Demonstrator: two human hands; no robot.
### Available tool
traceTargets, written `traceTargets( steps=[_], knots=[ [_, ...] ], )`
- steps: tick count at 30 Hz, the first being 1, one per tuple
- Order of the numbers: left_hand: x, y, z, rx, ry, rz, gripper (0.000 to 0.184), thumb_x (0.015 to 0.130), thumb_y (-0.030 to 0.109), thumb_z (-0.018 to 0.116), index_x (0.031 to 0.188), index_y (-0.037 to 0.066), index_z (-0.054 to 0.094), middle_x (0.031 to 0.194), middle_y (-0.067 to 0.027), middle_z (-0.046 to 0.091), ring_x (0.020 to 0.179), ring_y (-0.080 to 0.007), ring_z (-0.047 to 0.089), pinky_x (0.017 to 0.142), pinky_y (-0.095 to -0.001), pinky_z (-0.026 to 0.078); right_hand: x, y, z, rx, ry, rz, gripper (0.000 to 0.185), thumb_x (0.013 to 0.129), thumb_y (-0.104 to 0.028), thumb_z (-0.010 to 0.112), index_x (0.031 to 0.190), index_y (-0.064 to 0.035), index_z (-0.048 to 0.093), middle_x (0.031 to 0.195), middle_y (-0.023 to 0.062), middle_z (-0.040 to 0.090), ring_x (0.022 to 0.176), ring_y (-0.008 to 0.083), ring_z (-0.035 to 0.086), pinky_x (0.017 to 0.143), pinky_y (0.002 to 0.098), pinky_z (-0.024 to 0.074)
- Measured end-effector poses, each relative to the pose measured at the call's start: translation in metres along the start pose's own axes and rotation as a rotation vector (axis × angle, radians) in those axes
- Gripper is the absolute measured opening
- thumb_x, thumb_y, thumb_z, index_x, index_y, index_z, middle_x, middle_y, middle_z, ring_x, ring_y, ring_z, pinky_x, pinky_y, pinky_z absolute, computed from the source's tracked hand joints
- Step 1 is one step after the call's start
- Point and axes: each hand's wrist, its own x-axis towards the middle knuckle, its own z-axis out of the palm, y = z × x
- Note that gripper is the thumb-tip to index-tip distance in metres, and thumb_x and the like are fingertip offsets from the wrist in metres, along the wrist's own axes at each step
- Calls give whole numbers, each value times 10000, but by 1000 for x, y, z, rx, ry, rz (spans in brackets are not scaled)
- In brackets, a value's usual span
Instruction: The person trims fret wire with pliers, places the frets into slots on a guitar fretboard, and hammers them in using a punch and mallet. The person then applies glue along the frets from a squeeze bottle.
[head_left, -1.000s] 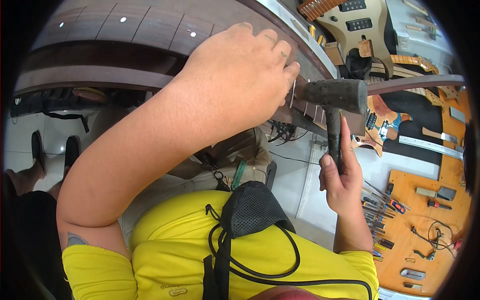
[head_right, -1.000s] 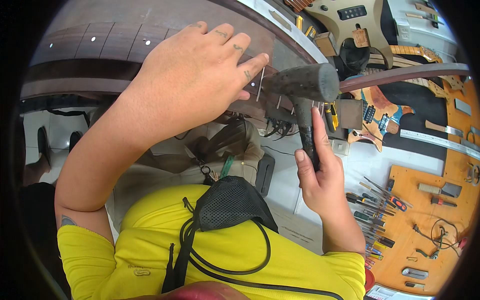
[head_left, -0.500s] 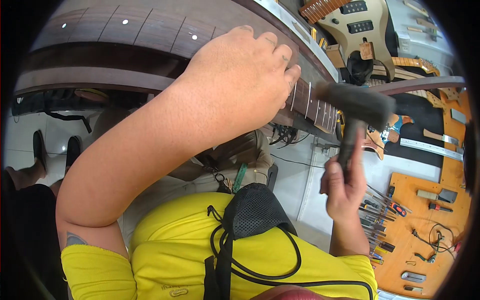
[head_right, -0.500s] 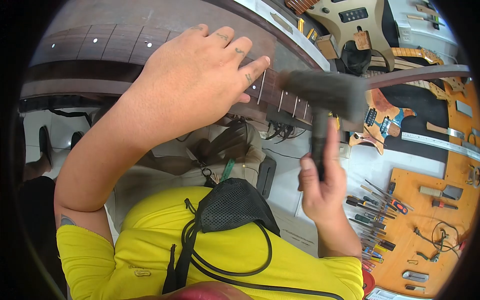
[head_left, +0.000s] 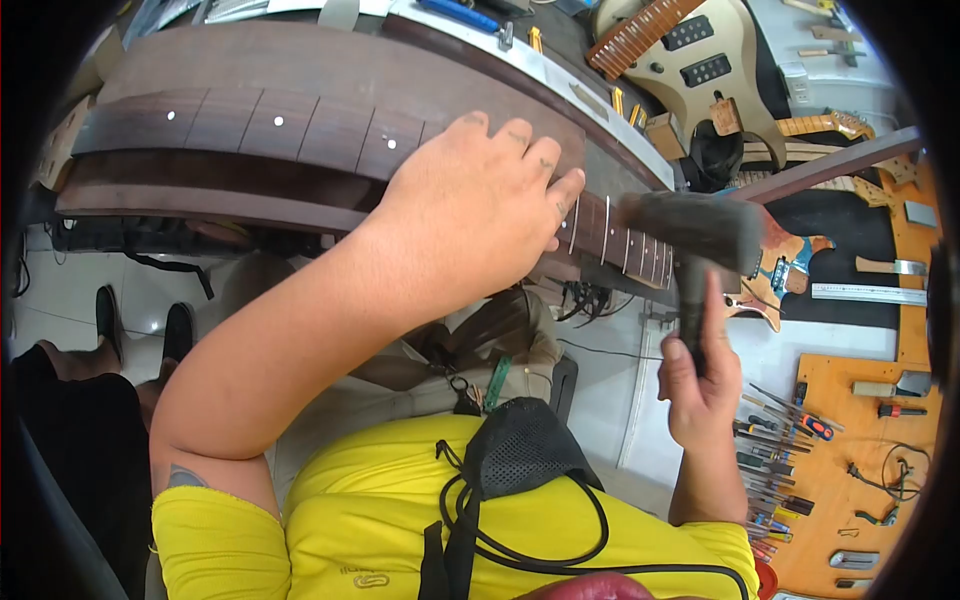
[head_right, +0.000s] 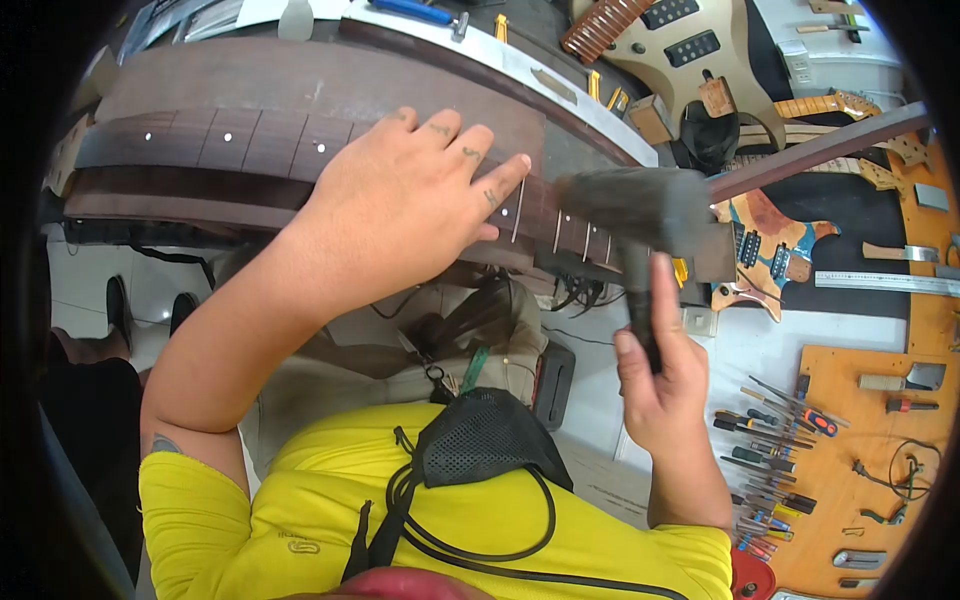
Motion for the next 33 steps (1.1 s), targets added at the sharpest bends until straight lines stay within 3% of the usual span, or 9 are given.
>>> traceTargets(
  steps=[1,11,13,19,25,26,29,31,33],
  knots=[
    [-1,0,0,-4,14,0,499,901,373,732,1328,124,662,1086,-79,672,1050,-249,640,886,-382,517,1,4,4,80,97,-74,697,1050,-85,552,1664,-67,223,801,7,550,531,46,442,483,202,389],
    [2,4,-8,-29,-33,-6,511,931,347,711,1383,122,633,1115,-93,659,1072,-270,631,926,-409,506,-6,19,-9,398,321,140,701,1046,-87,574,1663,-83,242,772,-32,524,515,28,402,467,194,345],
    [3,4,-9,6,13,-34,489,931,292,703,1389,136,633,1132,-105,661,1078,-285,630,962,-421,485,-8,26,-3,428,297,143,720,1054,-169,590,1667,-85,221,752,-21,496,470,31,397,423,192,339],
    [-10,-1,-24,13,-90,2,452,919,229,704,1367,191,658,1176,-106,670,1087,-290,628,967,-431,467,-11,20,-11,355,101,174,676,1054,-131,561,1654,-59,257,720,-32,485,478,33,405,437,202,358],
    [-7,4,-6,20,28,-73,494,886,362,738,1344,191,675,1124,-59,670,1080,-238,627,915,-394,480,6,15,-5,30,-73,-88,647,1039,-77,565,1634,-42,314,694,-36,528,500,39,424,481,211,383],
    [-8,5,-5,11,44,-83,504,879,381,742,1341,190,678,1116,-53,669,1077,-228,626,912,-388,480,7,-5,-8,123,-105,140,634,978,15,610,1574,28,392,1532,220,541,1127,192,691,967,275,487],
    [-8,5,-5,2,45,-90,501,881,385,738,1339,191,681,1121,-44,670,1072,-226,626,909,-385,480,11,6,3,-9,-128,-85,630,976,16,612,1569,30,398,1531,232,534,1330,258,611,1058,296,443],
    [-9,5,-4,4,43,-89,498,884,385,735,1340,191,680,1123,-40,672,1073,-225,626,907,-383,480,14,3,1,-80,-206,-183,634,975,22,611,1571,29,395,1537,222,532,1332,283,612,1053,306,455],
    [-9,5,-2,3,42,-88,496,887,384,732,1341,191,680,1124,-36,673,1074,-224,626,906,-381,480,8,6,3,14,-108,-105,659,1004,-27,585,1615,-26,340,993,56,553,801,123,495,694,248,410]
  ],
)
